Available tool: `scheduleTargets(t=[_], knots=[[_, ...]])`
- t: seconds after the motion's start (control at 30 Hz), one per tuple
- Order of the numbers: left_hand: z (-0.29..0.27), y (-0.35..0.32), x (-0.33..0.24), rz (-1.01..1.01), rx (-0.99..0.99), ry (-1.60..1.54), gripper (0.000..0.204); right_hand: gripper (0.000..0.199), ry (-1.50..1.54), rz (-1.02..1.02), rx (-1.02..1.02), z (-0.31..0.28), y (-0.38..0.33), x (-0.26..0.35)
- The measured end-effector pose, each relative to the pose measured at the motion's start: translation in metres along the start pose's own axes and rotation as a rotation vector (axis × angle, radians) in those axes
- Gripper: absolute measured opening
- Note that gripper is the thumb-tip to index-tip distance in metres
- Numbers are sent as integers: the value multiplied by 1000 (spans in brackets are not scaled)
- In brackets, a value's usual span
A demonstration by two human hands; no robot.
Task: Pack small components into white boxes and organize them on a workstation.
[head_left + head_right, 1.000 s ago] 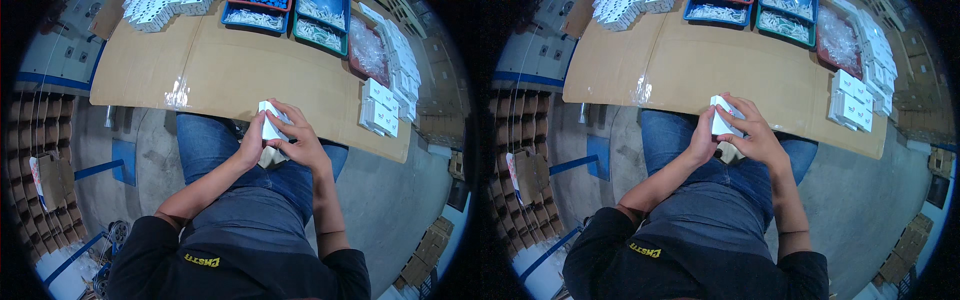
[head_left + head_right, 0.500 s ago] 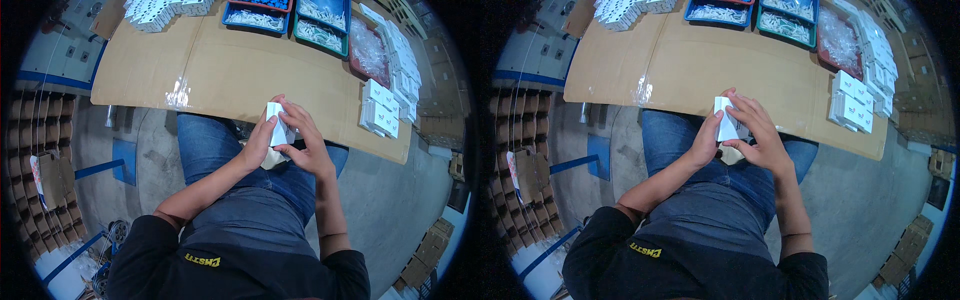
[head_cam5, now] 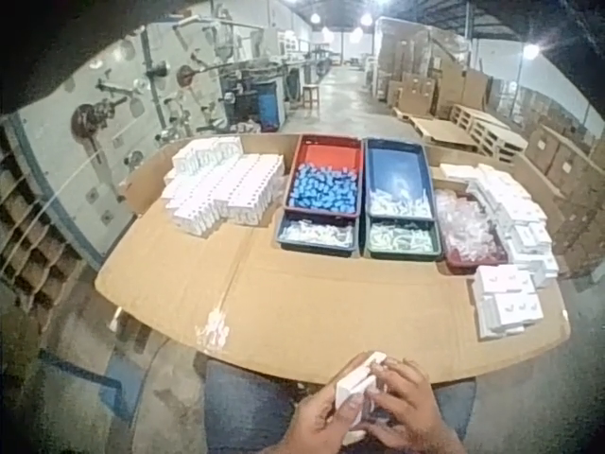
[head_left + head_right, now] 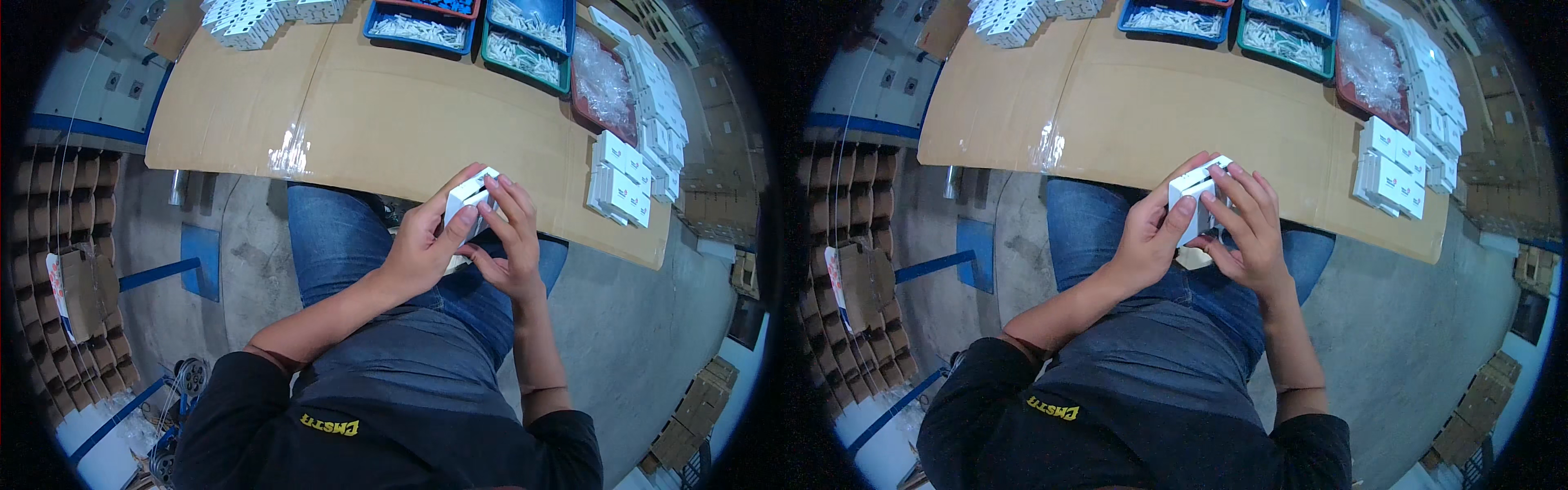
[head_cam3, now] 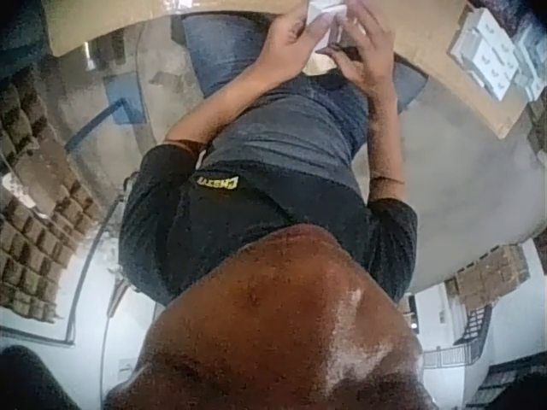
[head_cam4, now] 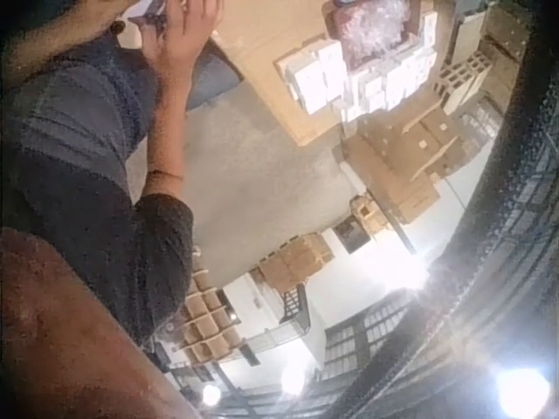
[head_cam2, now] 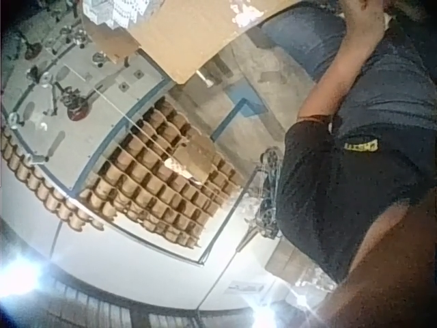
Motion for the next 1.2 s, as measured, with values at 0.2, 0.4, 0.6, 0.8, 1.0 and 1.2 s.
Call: scheduleTargets(t=[0.2,0.4,0.6,0.8,1.0,1.2], knots=[[2,1,-11,179,18,130,54,67,-91,-66,-100,-4,-5,8],[-1,-3,-13,244,-17,149,50,61,-137,-73,-93,-2,-6,12],[0,-2,-5,149,-13,52,49,58,-172,-60,-57,-2,-5,12],[-6,8,9,-90,29,-292,56,64,-86,-4,0,-3,4,7],[-2,4,20,-237,0,-351,56,76,116,81,-35,0,-1,-6],[-3,4,22,-267,-25,-325,56,77,128,95,-34,2,-1,-9]])
Point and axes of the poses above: each hand's wrist, its own y-axis towards the middle knuckle, its own z-axis out of the palm, x = y × z, the point moved 7 cm from there along y, towards the middle knuckle, and after that the axes turned 4 degrees about -y, right-handed, at the moved point
